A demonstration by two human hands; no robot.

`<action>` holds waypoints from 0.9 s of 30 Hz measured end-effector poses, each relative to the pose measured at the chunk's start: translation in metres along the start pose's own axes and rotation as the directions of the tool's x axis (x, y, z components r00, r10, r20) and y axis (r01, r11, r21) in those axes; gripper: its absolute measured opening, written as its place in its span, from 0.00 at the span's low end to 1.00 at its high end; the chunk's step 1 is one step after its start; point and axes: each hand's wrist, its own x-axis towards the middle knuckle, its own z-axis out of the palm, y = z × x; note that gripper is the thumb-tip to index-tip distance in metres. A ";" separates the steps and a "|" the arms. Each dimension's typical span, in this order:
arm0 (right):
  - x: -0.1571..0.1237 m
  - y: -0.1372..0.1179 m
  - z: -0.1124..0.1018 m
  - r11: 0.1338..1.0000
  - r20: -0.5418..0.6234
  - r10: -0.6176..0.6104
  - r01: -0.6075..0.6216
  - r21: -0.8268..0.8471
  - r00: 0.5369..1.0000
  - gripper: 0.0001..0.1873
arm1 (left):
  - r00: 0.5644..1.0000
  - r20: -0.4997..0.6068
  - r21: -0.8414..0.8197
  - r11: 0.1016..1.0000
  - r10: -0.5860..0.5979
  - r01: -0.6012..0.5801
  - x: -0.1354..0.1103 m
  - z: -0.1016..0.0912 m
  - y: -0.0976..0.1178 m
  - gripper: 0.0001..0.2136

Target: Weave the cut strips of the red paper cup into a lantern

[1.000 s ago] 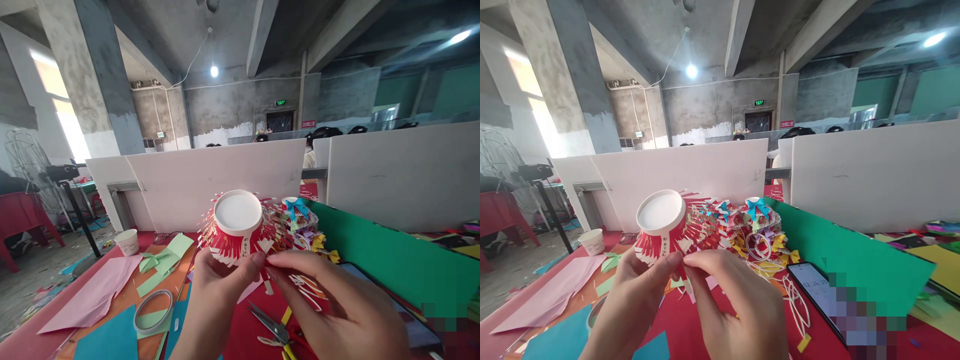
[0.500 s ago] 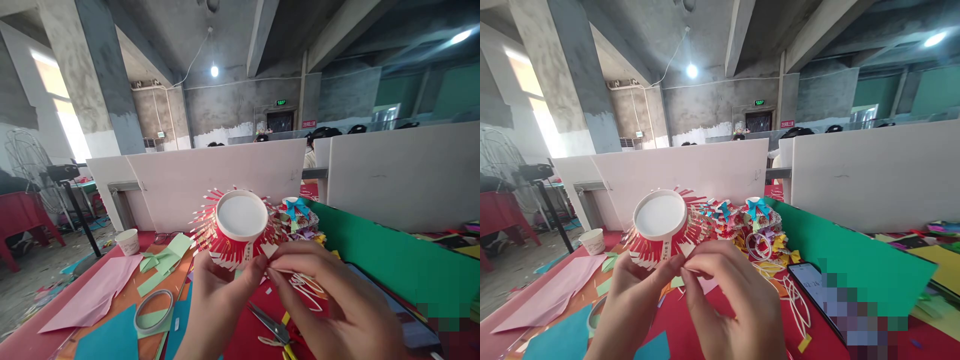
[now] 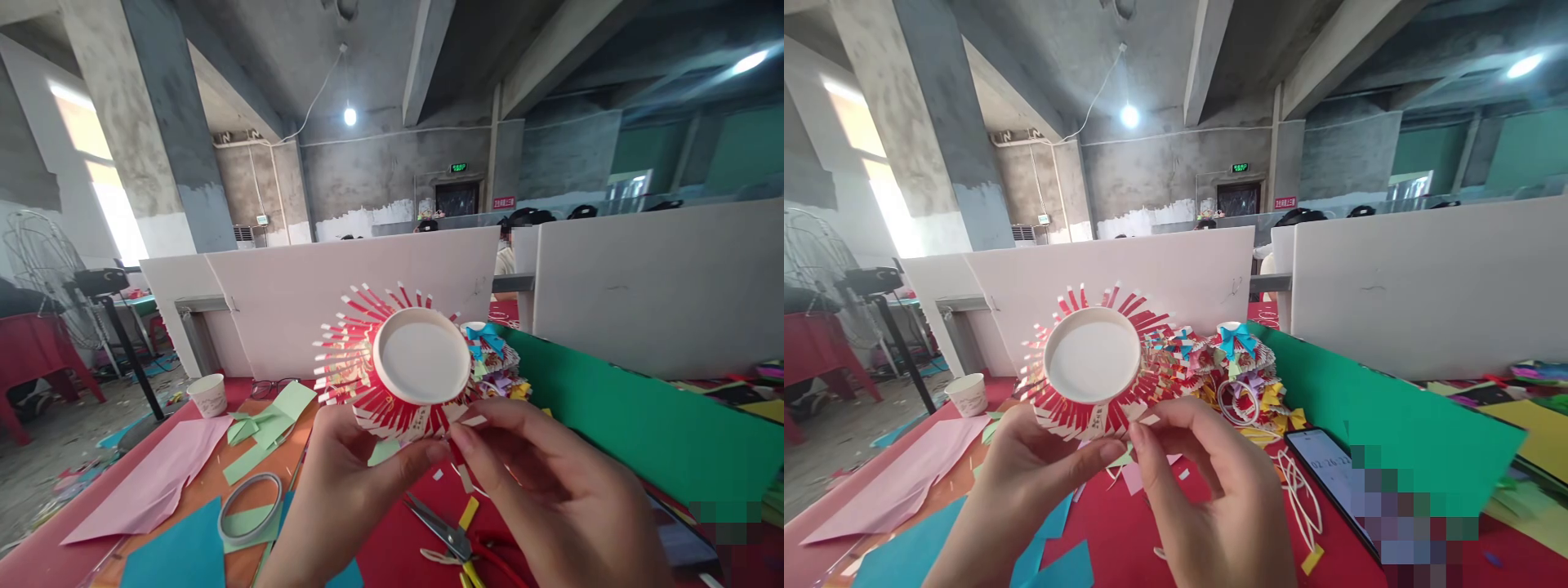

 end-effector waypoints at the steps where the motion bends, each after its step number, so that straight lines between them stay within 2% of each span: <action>1: -0.001 0.001 0.001 1.000 -0.008 -0.004 0.004 0.006 1.000 0.05 | 1.000 -0.012 -0.013 1.000 0.001 -0.001 0.000 0.000 -0.001 0.03; 4: -0.004 0.001 0.002 0.999 -0.007 -0.030 0.030 0.028 1.000 0.06 | 0.999 -0.036 -0.070 0.997 0.017 -0.019 0.001 0.001 -0.002 0.04; 7: -0.006 0.000 0.005 0.999 0.006 -0.046 0.046 0.018 0.999 0.09 | 1.000 -0.014 -0.064 0.998 0.010 -0.011 0.001 0.001 -0.003 0.06; 9: -0.006 0.000 0.007 0.999 -0.016 -0.039 0.039 0.011 0.999 0.09 | 1.000 -0.008 -0.046 0.999 -0.012 0.012 0.000 0.001 -0.004 0.06; 12: -0.007 -0.001 0.010 0.999 -0.087 -0.045 0.045 -0.009 0.995 0.08 | 0.997 -0.068 -0.045 0.998 -0.035 0.032 -0.001 0.001 -0.005 0.08; 14: -0.007 -0.002 0.010 0.996 -0.101 -0.071 0.066 -0.055 0.992 0.08 | 0.995 -0.098 -0.045 0.999 -0.015 0.010 -0.001 0.001 -0.007 0.07; 17: -0.007 -0.001 0.000 0.977 -0.030 -0.124 0.116 -0.180 0.992 0.06 | 0.993 -0.111 -0.074 0.996 0.037 -0.046 0.000 0.001 -0.010 0.06; 19: -0.004 0.002 -0.010 0.955 -0.013 -0.115 0.106 -0.279 0.993 0.05 | 0.990 -0.135 -0.099 0.994 0.032 -0.046 0.001 0.001 -0.013 0.07; 21: 0.001 0.008 -0.018 0.944 -0.074 -0.060 0.032 -0.329 0.995 0.10 | 0.986 -0.167 -0.118 0.993 0.010 -0.030 0.001 0.002 -0.016 0.09; 23: 0.006 0.014 -0.021 0.966 -0.136 0.038 -0.071 -0.247 0.990 0.16 | 0.981 -0.195 -0.137 0.990 -0.003 -0.025 0.001 0.003 -0.018 0.08; 24: 0.007 0.016 -0.019 0.979 -0.137 0.116 -0.136 -0.153 0.984 0.19 | 0.980 -0.200 -0.157 0.987 -0.007 -0.025 0.000 0.004 -0.018 0.09; 25: 0.008 0.017 -0.017 0.979 -0.107 0.198 -0.203 -0.029 0.974 0.22 | 0.981 -0.191 -0.183 0.983 -0.018 -0.018 0.000 0.005 -0.018 0.09; 27: 0.007 0.015 -0.009 0.915 0.022 0.336 -0.332 0.228 0.942 0.25 | 0.984 -0.171 -0.253 0.967 -0.048 0.003 -0.001 0.006 -0.017 0.09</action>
